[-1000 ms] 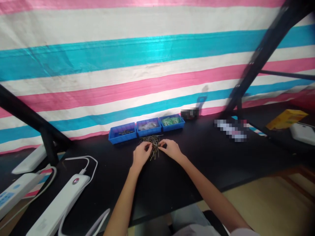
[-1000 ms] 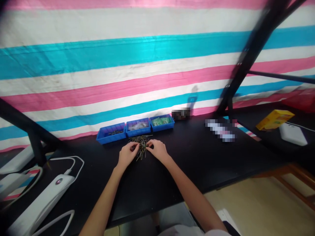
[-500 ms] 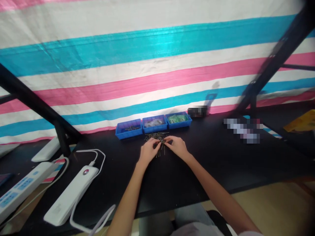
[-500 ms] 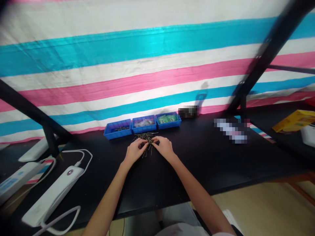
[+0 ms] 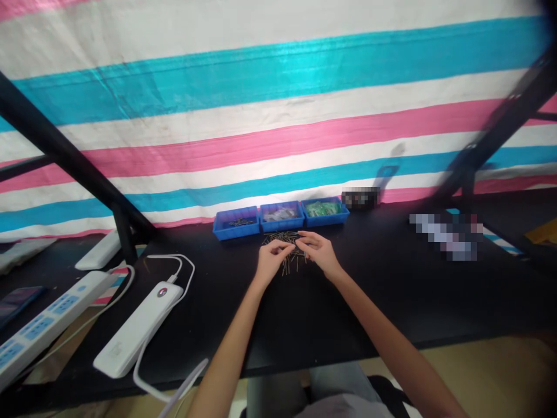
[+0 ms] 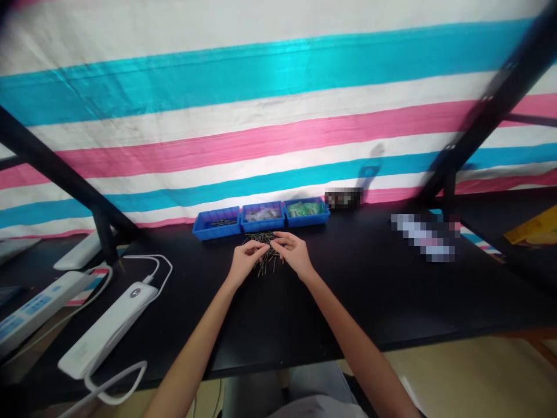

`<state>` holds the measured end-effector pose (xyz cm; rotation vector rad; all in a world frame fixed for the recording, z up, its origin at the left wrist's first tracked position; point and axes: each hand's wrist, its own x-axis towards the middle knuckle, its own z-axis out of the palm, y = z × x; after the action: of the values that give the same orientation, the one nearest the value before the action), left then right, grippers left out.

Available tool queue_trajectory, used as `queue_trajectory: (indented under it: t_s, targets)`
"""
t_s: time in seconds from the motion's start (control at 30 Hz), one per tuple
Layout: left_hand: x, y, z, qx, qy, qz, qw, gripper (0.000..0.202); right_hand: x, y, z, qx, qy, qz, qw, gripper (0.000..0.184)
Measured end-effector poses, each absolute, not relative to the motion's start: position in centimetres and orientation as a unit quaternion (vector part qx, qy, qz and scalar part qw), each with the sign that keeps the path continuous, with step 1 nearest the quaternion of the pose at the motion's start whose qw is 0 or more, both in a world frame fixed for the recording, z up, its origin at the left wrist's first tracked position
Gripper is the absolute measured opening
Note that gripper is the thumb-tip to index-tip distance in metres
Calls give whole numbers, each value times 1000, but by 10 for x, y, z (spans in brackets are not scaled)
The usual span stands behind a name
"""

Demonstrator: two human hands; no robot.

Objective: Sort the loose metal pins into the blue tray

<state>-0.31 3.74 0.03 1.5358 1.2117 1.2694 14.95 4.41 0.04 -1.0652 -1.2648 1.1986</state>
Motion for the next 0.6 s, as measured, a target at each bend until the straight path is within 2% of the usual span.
queue_trajectory:
  t_s: [0.43,0.6]
  targets:
    - [1,33,0,602,466,503,409,19,145,38,4,-414,-534,526,516,37]
    - [4,30,9,576,496,521,388,19,145,39,4,-460,-506,499,532,39]
